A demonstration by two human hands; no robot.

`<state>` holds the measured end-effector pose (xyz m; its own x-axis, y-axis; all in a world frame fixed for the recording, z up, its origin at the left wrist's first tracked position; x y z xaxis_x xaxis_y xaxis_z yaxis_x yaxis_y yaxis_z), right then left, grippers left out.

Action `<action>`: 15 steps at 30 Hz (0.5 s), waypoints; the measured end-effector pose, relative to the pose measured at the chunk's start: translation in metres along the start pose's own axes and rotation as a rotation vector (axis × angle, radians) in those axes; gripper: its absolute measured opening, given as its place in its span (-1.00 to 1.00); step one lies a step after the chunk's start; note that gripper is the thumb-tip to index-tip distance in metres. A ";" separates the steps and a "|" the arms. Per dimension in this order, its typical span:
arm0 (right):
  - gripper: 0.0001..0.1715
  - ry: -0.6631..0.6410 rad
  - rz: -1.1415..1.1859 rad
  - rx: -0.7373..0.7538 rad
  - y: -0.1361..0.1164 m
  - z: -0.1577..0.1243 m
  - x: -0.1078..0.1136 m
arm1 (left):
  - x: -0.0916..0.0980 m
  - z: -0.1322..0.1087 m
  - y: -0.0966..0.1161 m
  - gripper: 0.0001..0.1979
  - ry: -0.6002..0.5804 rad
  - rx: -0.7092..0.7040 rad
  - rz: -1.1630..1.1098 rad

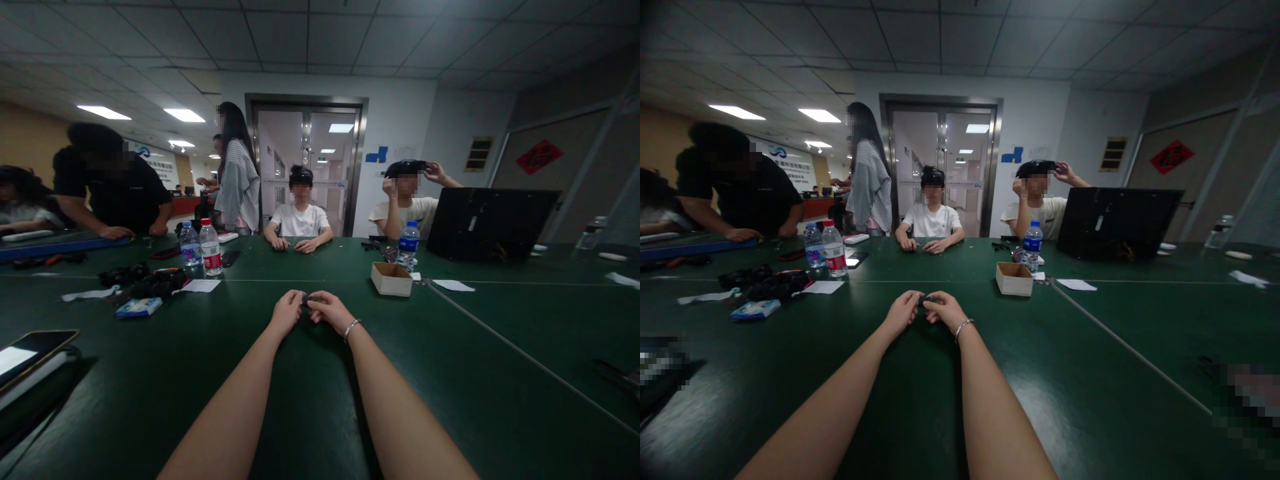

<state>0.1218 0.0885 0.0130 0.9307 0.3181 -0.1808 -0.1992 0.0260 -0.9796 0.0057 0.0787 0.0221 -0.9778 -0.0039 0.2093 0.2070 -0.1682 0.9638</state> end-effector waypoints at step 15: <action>-0.74 0.057 0.035 0.000 0.000 0.000 0.007 | 0.003 0.002 -0.003 -0.66 0.046 -0.001 -0.011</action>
<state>0.1279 0.0905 0.0116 0.9392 0.2641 -0.2195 -0.2317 0.0157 -0.9727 0.0022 0.0810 0.0201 -0.9806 -0.0476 0.1904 0.1957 -0.1694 0.9659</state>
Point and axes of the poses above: each hand's wrist, its own z-axis towards the middle knuckle, its own x-axis out of the back of the hand, y = z × x, the point moved 9 cm from there along z, towards the middle knuckle, and after that the axes turned 4 degrees about z, right-handed, at the moved point
